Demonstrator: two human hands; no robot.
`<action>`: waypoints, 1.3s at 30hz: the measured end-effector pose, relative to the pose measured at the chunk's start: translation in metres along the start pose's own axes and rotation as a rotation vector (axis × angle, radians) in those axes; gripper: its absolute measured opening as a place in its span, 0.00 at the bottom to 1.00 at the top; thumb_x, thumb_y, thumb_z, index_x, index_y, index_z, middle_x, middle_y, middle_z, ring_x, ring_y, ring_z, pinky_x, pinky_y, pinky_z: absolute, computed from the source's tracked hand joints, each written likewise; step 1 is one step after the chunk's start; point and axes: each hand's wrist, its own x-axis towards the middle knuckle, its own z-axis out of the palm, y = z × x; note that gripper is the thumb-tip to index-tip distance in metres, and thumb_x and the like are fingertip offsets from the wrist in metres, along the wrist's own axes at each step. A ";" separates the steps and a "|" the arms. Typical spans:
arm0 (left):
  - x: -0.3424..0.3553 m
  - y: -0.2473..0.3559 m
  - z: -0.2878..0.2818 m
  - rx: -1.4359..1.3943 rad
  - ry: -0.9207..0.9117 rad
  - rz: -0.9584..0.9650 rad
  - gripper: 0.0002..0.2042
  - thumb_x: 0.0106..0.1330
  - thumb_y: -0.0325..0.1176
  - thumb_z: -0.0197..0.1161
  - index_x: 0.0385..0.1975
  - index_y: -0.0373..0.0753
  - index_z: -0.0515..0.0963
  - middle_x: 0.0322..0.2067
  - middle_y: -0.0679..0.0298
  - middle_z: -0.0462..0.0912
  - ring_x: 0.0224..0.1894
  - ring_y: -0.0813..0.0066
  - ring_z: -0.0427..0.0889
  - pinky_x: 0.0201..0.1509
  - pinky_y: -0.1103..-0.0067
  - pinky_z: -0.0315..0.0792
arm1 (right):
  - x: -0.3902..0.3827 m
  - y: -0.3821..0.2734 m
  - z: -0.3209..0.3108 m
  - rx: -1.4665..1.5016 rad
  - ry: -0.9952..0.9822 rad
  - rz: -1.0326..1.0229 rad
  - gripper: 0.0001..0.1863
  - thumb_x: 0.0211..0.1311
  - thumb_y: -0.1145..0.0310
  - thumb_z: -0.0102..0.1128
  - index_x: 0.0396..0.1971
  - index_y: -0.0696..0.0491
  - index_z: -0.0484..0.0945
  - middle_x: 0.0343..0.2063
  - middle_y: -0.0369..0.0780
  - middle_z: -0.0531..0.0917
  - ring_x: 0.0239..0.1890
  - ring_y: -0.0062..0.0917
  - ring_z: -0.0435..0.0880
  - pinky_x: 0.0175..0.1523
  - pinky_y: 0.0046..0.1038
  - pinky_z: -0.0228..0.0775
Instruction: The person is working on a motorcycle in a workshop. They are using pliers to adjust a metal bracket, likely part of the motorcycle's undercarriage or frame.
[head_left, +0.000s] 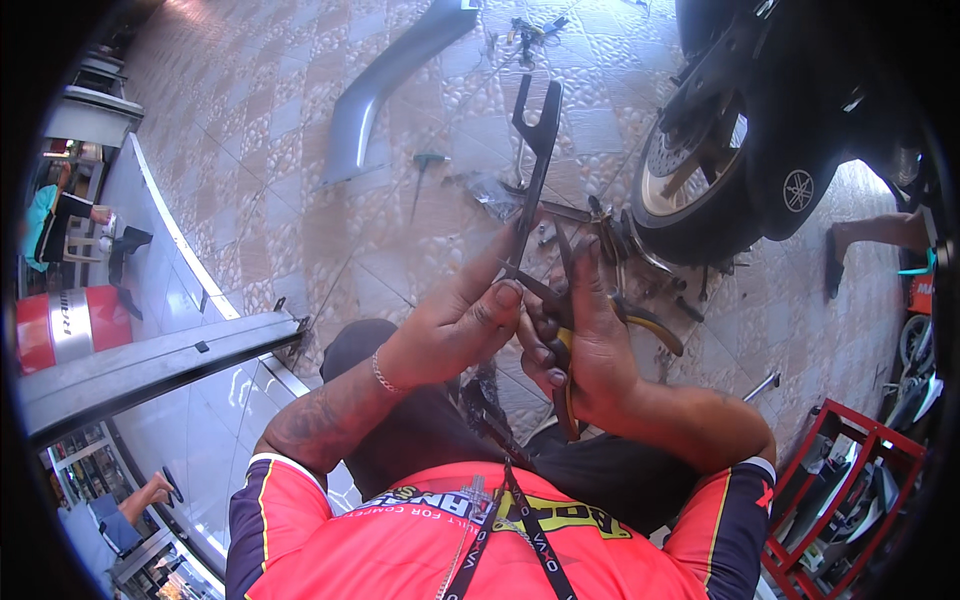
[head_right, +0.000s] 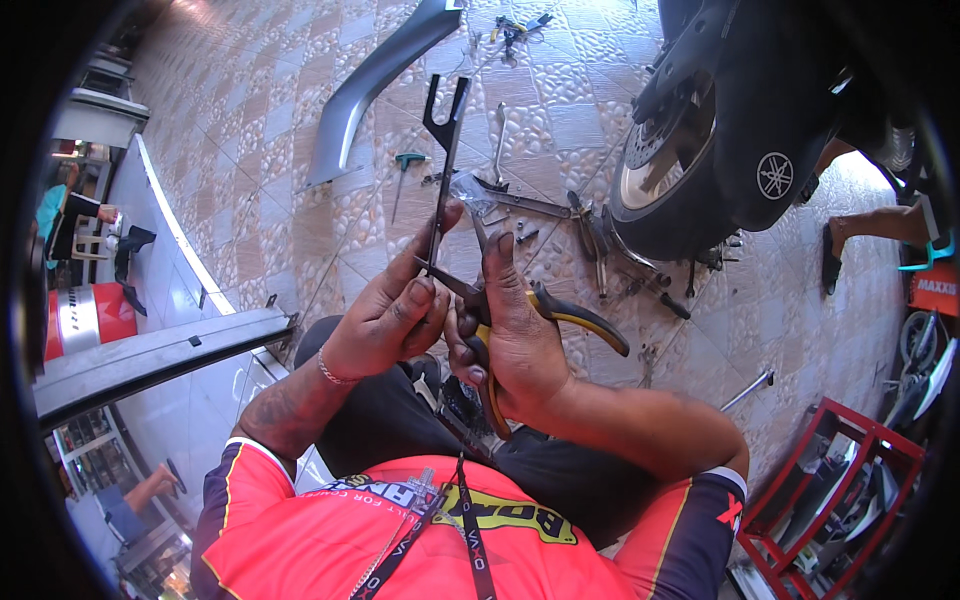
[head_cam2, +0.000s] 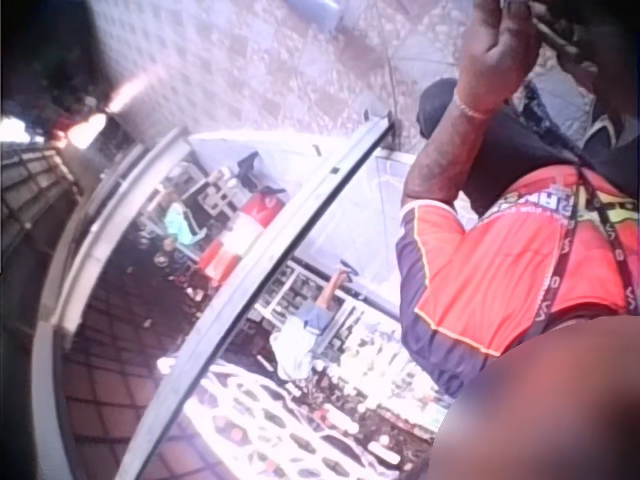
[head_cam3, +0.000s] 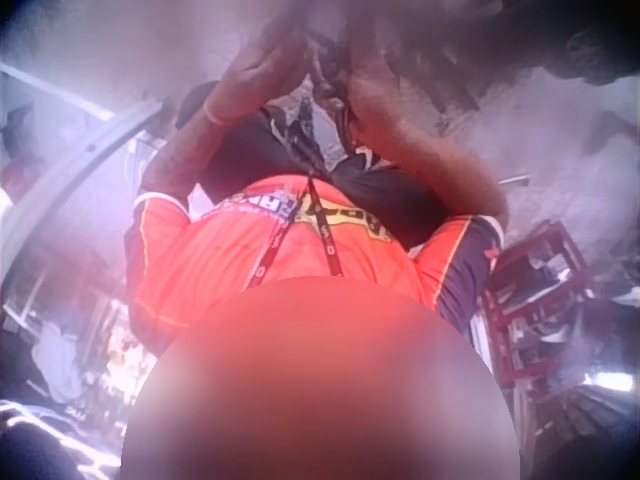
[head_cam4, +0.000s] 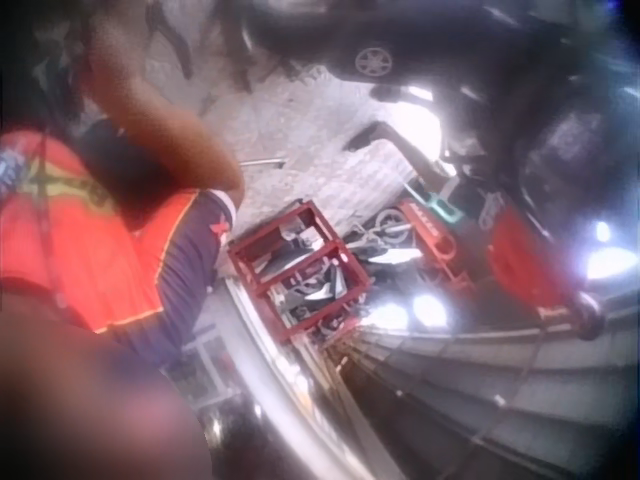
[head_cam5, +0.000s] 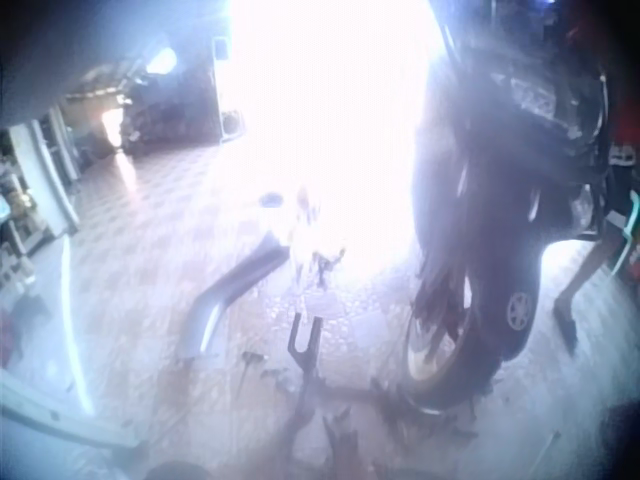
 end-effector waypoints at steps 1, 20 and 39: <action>0.001 0.001 -0.001 0.002 -0.001 -0.009 0.38 0.78 0.49 0.48 0.77 0.39 0.36 0.15 0.75 0.63 0.15 0.88 0.58 0.20 0.87 0.54 | 0.001 0.001 0.000 0.014 -0.006 0.044 0.34 0.65 0.28 0.45 0.34 0.49 0.70 0.15 0.32 0.70 0.11 0.15 0.67 0.15 0.19 0.57; -0.011 0.000 -0.015 -0.077 -0.094 -0.016 0.35 0.79 0.44 0.49 0.77 0.44 0.38 0.33 0.66 0.77 0.29 0.83 0.77 0.35 0.83 0.72 | 0.030 -0.001 -0.001 -0.206 -0.182 -0.488 0.30 0.64 0.33 0.55 0.22 0.48 0.69 0.15 0.31 0.70 0.14 0.18 0.70 0.18 0.22 0.58; -0.024 0.002 -0.005 0.031 -0.021 0.079 0.39 0.77 0.49 0.50 0.77 0.42 0.35 0.15 0.75 0.63 0.15 0.89 0.60 0.20 0.87 0.55 | 0.033 -0.026 -0.005 -0.747 -0.351 -0.953 0.20 0.61 0.48 0.63 0.26 0.48 0.70 0.19 0.33 0.73 0.16 0.21 0.72 0.19 0.24 0.61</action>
